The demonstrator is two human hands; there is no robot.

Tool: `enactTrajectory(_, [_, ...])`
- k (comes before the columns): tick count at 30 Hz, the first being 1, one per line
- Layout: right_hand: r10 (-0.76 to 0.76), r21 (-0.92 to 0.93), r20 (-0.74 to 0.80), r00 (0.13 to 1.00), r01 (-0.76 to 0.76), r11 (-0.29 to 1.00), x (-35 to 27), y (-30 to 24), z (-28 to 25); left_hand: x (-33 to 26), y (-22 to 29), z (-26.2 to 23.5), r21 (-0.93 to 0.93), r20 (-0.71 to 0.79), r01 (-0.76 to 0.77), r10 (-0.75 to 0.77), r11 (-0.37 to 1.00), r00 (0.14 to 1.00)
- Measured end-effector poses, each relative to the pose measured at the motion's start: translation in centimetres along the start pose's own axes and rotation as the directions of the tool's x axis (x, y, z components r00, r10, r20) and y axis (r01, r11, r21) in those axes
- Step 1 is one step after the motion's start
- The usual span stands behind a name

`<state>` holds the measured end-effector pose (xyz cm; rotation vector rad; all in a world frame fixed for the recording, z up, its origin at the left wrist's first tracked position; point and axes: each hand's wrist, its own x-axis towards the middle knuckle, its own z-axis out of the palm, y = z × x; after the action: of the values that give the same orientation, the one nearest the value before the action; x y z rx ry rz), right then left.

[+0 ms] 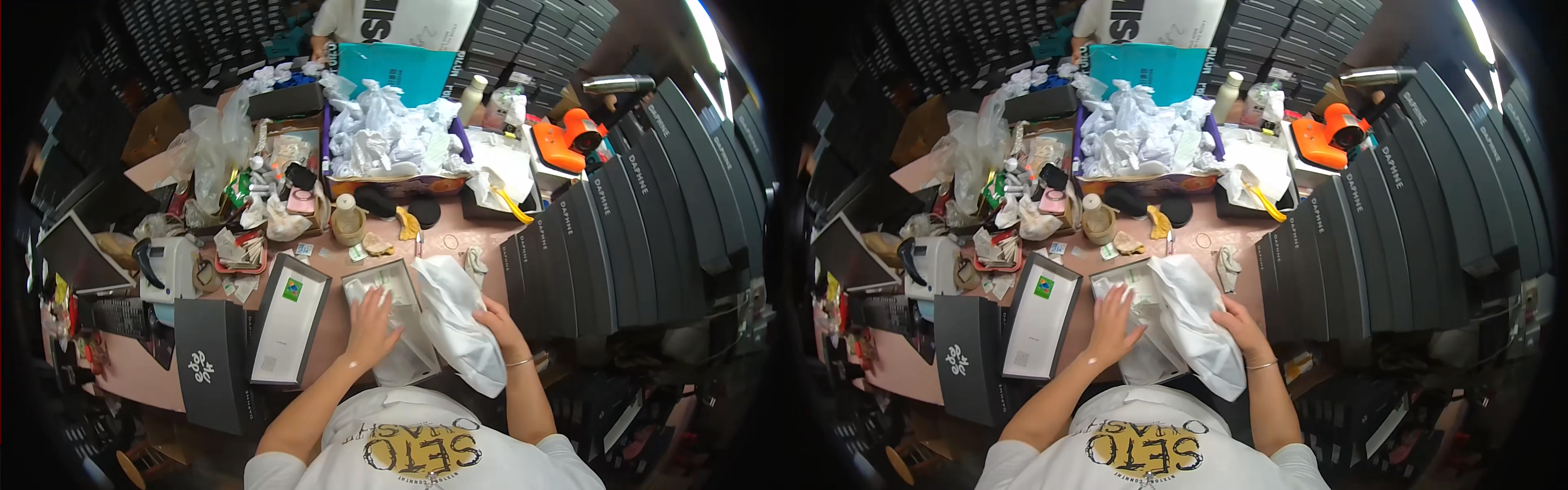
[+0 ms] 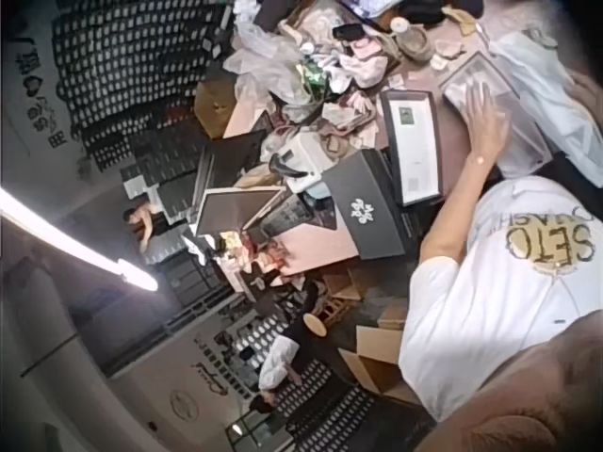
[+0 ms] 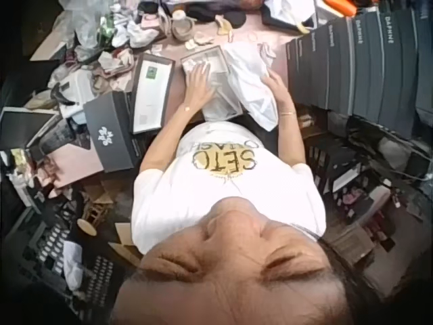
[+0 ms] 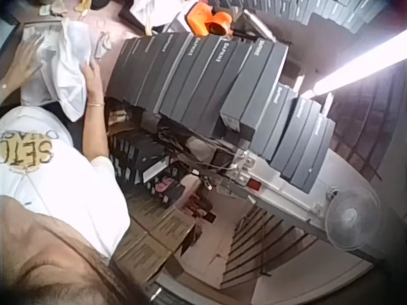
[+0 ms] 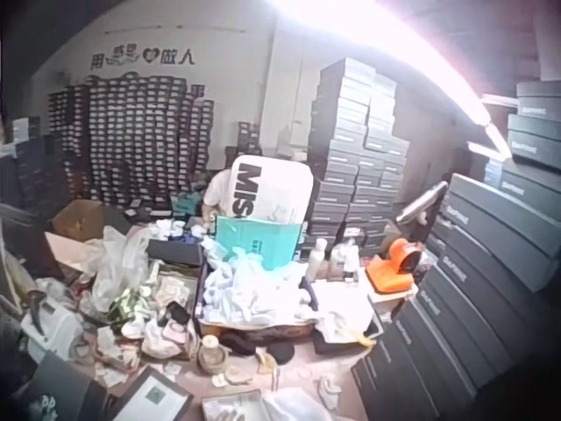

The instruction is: Clean a high-heeled shoe with a cloth and place it into a branded shoe box with tissue paper.

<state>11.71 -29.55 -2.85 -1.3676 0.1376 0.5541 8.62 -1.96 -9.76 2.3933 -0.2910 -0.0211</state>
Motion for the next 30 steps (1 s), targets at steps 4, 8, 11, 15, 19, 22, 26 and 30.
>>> enactTrajectory(4, [-0.269,-0.084,-0.115,0.956,0.26,0.962,1.9,2.7,7.7,-5.5,1.4,0.8,-0.743,0.634,0.574,-0.088,-0.345,0.768])
enactTrajectory(8, [-0.329,-0.068,-0.096,0.939,0.324,0.944,3.4,4.7,11.8,-6.0,2.9,-1.6,-0.854,0.463,0.393,-0.153,-0.34,0.873])
enactTrajectory(11, [-0.181,0.113,0.046,0.982,0.175,0.978,4.1,2.9,12.2,-7.1,-0.9,-4.1,-0.836,0.366,0.296,-0.067,-0.462,0.928])
enactTrajectory(15, [-0.224,-0.373,0.165,0.96,0.271,0.887,3.8,1.6,14.8,-6.3,-0.4,-5.2,-0.952,0.269,0.205,-0.303,-0.225,0.914])
enactTrajectory(19, [-0.212,-0.211,0.302,0.93,0.282,0.936,6.4,0.9,14.2,-7.4,-0.6,-5.6,-0.933,0.164,0.059,-0.276,-0.355,0.947])
enactTrajectory(22, [-0.28,-0.22,0.303,0.911,0.353,0.909,7.2,2.7,14.5,-6.8,0.3,-5.5,-0.891,0.196,0.057,-0.267,-0.451,0.944])
enactTrajectory(26, [-0.599,-0.593,0.324,0.733,0.65,0.475,6.9,4.9,16.4,-6.9,0.9,-5.2,-0.818,0.397,0.199,-0.28,-0.54,0.874])
enactTrajectory(30, [-0.165,-0.674,0.376,0.912,0.391,0.627,13.5,4.8,14.3,-7.3,-0.1,-1.7,-0.863,0.46,0.271,-0.443,-0.426,0.769])
